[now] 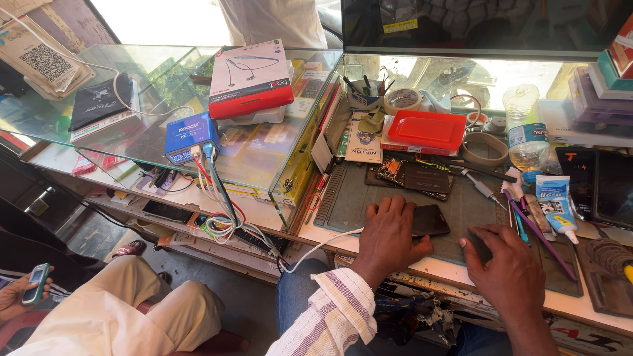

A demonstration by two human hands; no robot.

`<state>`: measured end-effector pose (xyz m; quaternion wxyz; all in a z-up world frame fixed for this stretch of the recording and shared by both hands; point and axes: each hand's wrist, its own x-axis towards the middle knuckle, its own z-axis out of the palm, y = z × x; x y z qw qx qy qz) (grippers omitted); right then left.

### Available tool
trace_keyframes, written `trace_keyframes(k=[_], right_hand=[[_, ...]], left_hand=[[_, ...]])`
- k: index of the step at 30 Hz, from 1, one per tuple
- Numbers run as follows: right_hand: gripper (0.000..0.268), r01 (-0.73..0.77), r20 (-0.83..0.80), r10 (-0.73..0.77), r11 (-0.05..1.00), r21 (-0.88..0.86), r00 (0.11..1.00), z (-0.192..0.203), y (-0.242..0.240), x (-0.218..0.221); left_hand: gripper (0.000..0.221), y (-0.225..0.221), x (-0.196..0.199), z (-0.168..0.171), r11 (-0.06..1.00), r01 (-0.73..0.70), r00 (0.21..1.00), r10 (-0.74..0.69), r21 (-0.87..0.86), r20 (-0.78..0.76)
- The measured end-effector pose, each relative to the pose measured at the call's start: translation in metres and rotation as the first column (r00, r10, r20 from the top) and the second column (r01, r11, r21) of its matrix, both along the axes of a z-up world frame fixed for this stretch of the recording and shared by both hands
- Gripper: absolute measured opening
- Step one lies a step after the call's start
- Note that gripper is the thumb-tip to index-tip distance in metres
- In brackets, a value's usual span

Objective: The person disassembles a smartphone by removing the back cover and internal components. They then reassemble the device by placing the motherboard and battery back into the chassis and securing the back cover.

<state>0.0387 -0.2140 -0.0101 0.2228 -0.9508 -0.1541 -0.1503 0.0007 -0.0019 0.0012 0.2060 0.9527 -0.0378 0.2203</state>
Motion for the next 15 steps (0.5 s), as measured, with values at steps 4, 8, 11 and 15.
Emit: trace_keyframes(k=[4, 8, 11, 15], right_hand=[[0.035, -0.007, 0.004, 0.007, 1.000, 0.007, 1.000, -0.003, -0.002, 0.001], [0.035, -0.026, 0.111, 0.023, 0.999, 0.020, 0.994, 0.000, 0.001, 0.004], [0.036, 0.010, -0.019, -0.010, 1.000, 0.026, 1.000, 0.005, 0.002, -0.002], [0.036, 0.027, -0.038, -0.026, 0.999, 0.032, 0.999, 0.009, 0.005, -0.005]], left_hand=[[0.062, 0.000, 0.000, -0.002, 1.000, -0.002, 1.000, 0.002, 0.000, -0.003], [0.060, 0.000, -0.001, 0.000, 1.000, -0.003, 1.000, 0.004, -0.020, 0.015], [0.063, 0.001, -0.002, 0.000, 1.000, 0.017, 0.997, -0.016, -0.008, 0.073], [0.062, 0.001, -0.001, -0.001, 1.000, 0.006, 1.000, -0.005, -0.008, 0.031]])
